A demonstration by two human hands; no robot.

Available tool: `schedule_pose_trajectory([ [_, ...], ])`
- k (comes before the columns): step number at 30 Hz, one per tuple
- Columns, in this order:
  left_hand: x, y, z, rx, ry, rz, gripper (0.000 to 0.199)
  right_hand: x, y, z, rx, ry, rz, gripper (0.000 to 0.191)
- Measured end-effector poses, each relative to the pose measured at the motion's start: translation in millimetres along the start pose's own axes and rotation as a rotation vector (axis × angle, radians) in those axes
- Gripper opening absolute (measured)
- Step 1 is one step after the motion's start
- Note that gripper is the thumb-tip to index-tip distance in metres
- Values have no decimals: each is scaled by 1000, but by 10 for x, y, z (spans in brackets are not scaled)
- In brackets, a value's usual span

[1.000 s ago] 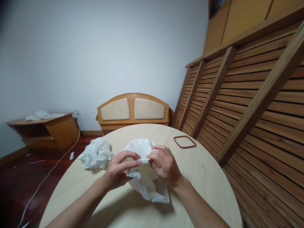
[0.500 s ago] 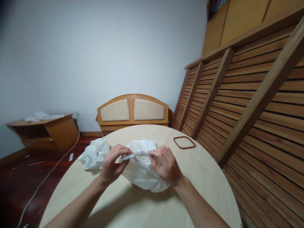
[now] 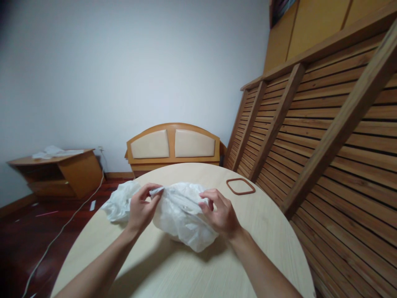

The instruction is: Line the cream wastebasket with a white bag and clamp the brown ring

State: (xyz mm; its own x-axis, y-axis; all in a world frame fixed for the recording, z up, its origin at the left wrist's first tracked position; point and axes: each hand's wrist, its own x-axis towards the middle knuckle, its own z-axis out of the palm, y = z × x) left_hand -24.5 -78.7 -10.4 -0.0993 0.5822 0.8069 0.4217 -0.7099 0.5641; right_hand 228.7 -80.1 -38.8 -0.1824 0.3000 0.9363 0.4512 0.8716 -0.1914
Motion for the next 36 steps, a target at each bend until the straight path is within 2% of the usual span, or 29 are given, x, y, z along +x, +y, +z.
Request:
schedule_pose_trajectory([
  [6,74,-175,-4,-35,92,-314,23,36,51,-100,23,-141,-14,15],
  [8,94,-248,-13,-43,114,-358,27,45,65,-134,12,-203,-50,17],
  [12,118,-377,-37,-28,161,-413,30,61,46,-164,-13,-298,-108,39],
  [16,125,-464,-56,-50,178,-465,34,70,-24,-130,-23,-327,-148,39],
  [24,141,-481,-64,-77,208,-469,37,63,-87,-46,2,-284,-163,23],
  [31,142,-443,-40,-165,188,-452,33,54,-119,17,52,-157,-197,21],
  [36,169,-471,-74,-189,240,-511,43,99,-111,-35,83,-85,-122,11],
])
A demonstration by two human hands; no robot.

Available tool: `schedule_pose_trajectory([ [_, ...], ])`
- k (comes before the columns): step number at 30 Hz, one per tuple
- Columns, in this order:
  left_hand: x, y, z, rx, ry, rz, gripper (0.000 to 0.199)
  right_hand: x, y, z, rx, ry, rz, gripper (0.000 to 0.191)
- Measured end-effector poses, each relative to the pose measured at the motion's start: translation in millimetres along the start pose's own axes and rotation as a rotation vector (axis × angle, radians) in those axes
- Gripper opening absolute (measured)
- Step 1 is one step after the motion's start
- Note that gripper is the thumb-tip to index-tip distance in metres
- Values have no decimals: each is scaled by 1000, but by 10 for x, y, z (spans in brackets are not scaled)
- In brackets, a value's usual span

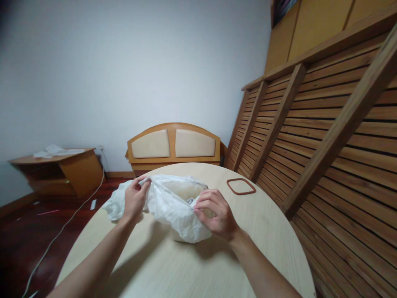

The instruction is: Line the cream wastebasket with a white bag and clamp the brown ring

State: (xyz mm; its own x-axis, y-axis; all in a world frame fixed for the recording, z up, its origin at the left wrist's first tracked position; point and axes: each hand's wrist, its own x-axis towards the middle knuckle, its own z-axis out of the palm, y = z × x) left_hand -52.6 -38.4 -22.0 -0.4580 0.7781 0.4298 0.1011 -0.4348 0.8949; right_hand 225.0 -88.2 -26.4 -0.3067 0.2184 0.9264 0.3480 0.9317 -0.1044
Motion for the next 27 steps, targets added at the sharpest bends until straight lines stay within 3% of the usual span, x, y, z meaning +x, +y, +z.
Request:
schedule_pose_trajectory([
  [2,29,-4,-22,21,40,-12,44,-11,45,-56,48,-13,62,10],
  [6,85,-48,-54,39,74,-26,46,-70,196,-223,196,-153,231,38],
  [13,137,-166,-73,36,72,-59,52,-48,262,-460,448,-711,794,38],
  [18,134,-159,-82,39,76,-57,50,-38,149,-451,491,-930,999,39],
  [22,131,-130,-66,12,69,-51,47,-55,153,-442,511,-888,1022,30],
  [27,105,-69,-44,-32,73,-18,44,-111,343,-486,438,-549,883,42],
])
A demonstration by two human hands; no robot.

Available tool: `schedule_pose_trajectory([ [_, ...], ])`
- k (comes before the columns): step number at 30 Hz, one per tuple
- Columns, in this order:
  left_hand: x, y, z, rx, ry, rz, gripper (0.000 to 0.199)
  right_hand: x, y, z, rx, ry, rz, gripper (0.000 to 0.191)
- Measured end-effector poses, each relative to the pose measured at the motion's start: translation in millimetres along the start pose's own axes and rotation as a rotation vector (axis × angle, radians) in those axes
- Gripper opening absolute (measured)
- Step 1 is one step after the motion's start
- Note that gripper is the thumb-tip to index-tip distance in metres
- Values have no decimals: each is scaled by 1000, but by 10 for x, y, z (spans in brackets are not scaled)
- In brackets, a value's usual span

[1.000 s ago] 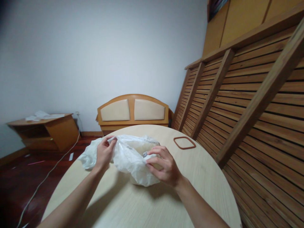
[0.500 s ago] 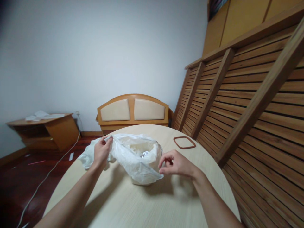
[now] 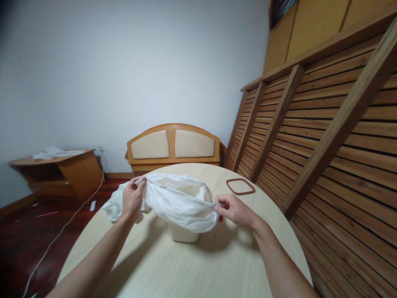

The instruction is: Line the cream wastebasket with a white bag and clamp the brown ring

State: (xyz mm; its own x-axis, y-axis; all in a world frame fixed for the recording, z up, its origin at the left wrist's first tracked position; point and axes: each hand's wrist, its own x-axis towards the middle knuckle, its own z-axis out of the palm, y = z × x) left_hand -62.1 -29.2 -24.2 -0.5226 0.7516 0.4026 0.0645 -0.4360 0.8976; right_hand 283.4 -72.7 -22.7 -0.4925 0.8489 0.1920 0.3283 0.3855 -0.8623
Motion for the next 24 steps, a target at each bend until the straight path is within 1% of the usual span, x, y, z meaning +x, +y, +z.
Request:
schedule_pose_trajectory([
  [3,-16,40,2,-37,10,28,41,57,117,-72,-97,344,-123,48],
  [5,-20,61,4,-87,4,56,38,90,175,-101,-123,548,-158,46],
  [8,-33,88,14,-140,-25,90,34,128,228,-119,-134,787,-202,42],
  [10,-60,120,25,-139,-57,98,33,148,249,-119,-142,903,-239,38],
  [12,-105,169,39,-134,-96,117,32,169,267,-116,-130,968,-276,35],
  [16,-209,294,69,-165,-190,195,28,215,301,-121,-56,1056,-312,30],
  [19,-256,352,84,-162,-192,175,33,229,336,-150,-56,1117,-312,34],
  [21,-262,355,85,-152,-174,118,38,223,371,-175,-57,1099,-271,37],
  [24,-237,313,80,-183,-180,28,43,208,433,-203,-13,995,-182,43],
])
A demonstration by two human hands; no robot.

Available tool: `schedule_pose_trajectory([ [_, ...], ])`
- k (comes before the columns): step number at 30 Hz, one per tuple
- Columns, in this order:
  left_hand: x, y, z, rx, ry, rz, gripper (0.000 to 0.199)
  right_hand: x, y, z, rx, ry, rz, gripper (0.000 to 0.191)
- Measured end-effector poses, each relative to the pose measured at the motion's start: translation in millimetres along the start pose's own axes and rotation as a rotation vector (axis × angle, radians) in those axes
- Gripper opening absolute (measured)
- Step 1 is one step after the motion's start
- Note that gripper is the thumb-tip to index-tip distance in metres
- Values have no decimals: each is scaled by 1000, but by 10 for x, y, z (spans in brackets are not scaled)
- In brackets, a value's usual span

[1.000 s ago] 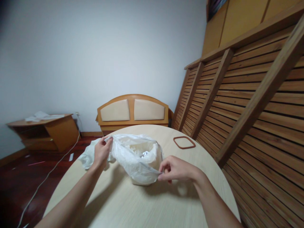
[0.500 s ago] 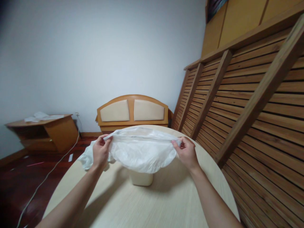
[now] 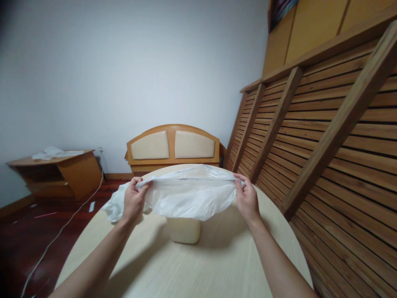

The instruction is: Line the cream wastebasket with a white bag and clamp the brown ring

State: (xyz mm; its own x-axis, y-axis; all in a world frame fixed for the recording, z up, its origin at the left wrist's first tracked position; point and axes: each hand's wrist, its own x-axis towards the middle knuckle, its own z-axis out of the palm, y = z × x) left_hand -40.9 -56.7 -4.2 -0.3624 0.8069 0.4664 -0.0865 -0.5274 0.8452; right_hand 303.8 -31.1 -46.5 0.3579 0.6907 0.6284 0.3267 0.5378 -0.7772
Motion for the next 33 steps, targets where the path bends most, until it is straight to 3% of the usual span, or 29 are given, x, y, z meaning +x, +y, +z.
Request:
schedule_pose_trajectory([
  [3,48,-69,-29,-84,-25,-38,47,15,50,-13,51,-41,43,49],
  [11,137,-132,-87,-172,-86,-105,54,141,189,-75,151,154,103,48],
  [23,136,-101,-137,-266,-106,-132,62,204,380,-149,211,275,224,53],
  [33,121,-152,-137,-197,-213,-115,42,223,504,-180,235,292,243,46],
])
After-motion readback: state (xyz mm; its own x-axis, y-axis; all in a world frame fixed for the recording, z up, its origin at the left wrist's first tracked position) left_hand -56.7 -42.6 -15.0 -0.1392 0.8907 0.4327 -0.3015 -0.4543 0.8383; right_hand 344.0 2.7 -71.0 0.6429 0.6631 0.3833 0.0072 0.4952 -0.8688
